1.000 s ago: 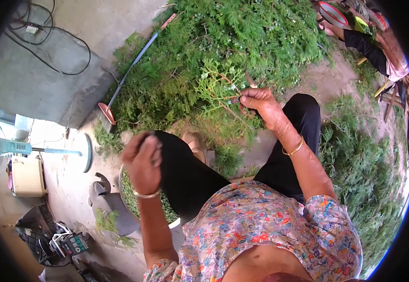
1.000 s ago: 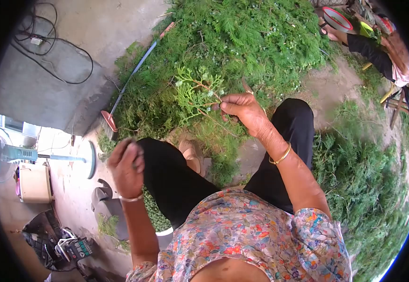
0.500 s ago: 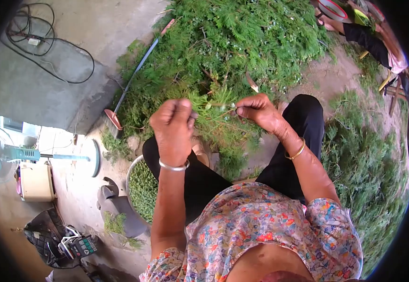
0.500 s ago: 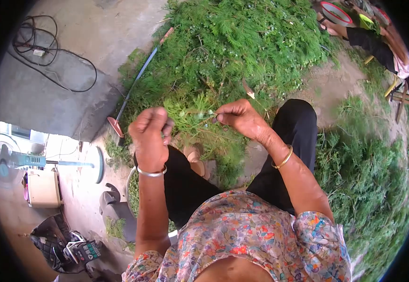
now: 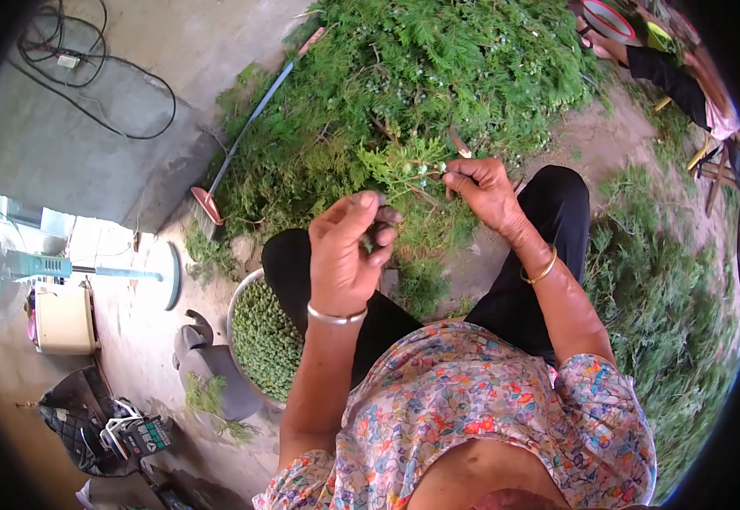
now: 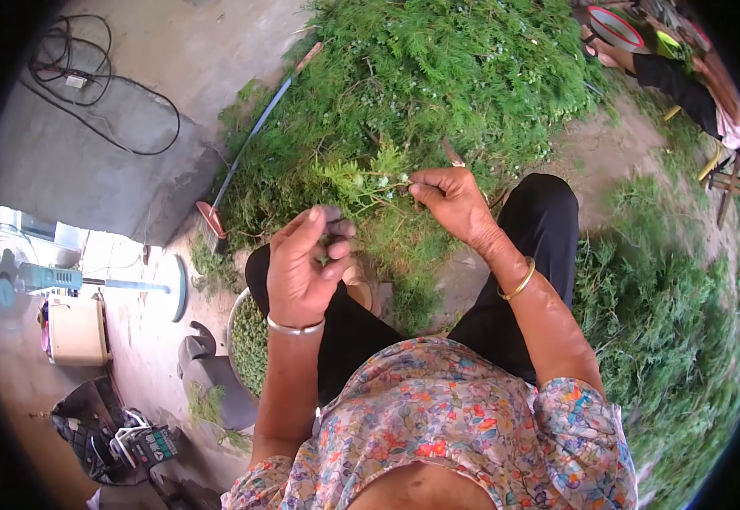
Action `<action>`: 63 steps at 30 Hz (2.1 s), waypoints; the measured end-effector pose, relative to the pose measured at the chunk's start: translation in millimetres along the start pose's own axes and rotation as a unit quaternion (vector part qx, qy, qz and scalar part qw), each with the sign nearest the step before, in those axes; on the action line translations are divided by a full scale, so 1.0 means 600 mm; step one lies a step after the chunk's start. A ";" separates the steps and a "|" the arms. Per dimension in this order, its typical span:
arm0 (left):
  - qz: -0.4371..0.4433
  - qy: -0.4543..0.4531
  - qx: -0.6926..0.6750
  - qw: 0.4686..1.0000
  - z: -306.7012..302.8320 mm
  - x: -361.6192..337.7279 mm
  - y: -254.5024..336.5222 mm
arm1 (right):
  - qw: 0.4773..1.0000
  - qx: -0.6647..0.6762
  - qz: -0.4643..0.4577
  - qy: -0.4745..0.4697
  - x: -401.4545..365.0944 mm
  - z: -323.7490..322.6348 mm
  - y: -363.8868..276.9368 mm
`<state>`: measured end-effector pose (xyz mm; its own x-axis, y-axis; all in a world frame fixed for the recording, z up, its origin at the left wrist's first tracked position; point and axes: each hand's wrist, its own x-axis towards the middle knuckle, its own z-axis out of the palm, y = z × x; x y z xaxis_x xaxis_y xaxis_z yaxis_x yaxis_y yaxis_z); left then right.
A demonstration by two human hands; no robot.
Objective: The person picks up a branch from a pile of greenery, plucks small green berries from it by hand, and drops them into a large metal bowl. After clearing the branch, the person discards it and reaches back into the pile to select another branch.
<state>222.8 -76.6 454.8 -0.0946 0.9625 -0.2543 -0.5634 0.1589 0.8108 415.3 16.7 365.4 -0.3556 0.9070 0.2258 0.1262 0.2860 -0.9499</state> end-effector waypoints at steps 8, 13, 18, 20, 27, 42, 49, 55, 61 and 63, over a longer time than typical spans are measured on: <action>-0.079 0.012 -0.015 0.997 0.015 0.033 -0.012 | 0.993 -0.062 -0.092 0.049 -0.001 0.016 0.016; -0.001 0.041 0.053 0.998 0.010 0.034 -0.029 | 0.992 -0.076 -0.094 0.044 -0.003 0.016 0.012; 0.067 0.033 0.123 0.990 0.022 -0.004 -0.013 | 0.991 -0.092 -0.097 0.028 -0.001 0.017 -0.003; 0.133 0.004 0.105 0.986 0.020 -0.023 -0.005 | 0.994 -0.102 -0.044 0.021 0.005 0.008 0.015; 0.058 -0.033 0.021 0.998 0.017 -0.017 -0.015 | 0.996 0.072 0.044 -0.041 0.009 0.004 0.013; 0.033 0.061 0.165 0.984 0.026 0.064 -0.081 | 0.994 0.021 0.023 -0.106 -0.001 0.015 0.001; -0.061 0.046 0.174 0.982 0.029 0.034 -0.058 | 0.998 -0.056 -0.033 -0.016 0.003 0.014 0.020; -0.106 -0.057 -0.009 0.993 -0.012 0.007 -0.043 | 0.994 0.089 0.056 0.024 0.022 -0.012 0.015; -0.032 -0.085 -0.005 0.996 -0.012 0.010 -0.062 | 0.989 0.108 0.105 -0.009 0.013 -0.003 0.005; -0.069 -0.098 -0.073 0.990 0.002 0.011 -0.065 | 0.994 0.091 0.054 -0.031 0.014 0.004 0.017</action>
<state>245.0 -76.2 422.4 0.1439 0.9605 -0.2383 -0.6735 0.2715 0.6875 411.6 26.5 357.0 -0.4067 0.9067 0.1116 -0.0012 0.1216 -0.9926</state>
